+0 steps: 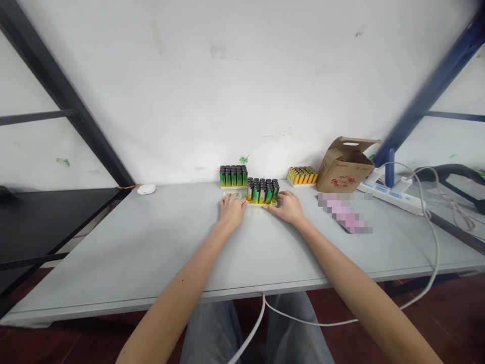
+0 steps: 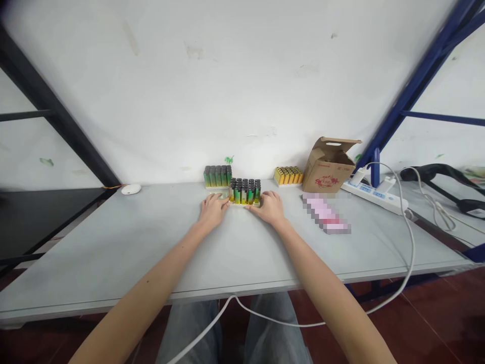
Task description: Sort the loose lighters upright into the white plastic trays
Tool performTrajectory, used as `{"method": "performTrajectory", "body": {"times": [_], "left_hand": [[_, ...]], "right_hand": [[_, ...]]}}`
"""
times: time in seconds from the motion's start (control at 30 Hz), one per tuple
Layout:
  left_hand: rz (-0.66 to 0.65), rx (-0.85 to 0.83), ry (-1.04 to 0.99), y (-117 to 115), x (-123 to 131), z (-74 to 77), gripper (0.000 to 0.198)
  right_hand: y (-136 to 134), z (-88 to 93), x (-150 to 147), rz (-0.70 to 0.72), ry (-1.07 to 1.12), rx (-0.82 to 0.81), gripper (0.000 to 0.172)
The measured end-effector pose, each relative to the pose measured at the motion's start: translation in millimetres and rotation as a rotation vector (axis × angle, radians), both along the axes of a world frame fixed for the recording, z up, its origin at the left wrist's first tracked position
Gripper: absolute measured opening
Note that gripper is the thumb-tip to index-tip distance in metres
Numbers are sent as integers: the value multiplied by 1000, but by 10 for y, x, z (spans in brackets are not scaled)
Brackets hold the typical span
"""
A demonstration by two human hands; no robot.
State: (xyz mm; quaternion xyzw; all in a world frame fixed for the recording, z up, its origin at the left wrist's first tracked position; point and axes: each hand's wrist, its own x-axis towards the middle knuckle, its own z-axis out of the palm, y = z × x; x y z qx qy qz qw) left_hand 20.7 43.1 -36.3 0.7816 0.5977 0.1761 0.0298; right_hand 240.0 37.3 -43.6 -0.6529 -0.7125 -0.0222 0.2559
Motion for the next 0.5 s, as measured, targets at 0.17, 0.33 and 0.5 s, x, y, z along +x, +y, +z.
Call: {"method": "performTrajectory", "body": {"times": [0.17, 0.33, 0.5], "left_hand": [[10, 9, -18, 24, 58, -31, 36], [-51, 3, -19, -20, 39, -50, 38], [-104, 2, 0, -111, 33, 0, 38]], "right_hand": [[15, -4, -64, -71, 18, 4, 62], [29, -18, -164, -131, 46, 18, 70], [20, -7, -188, -173, 77, -37, 64]]}}
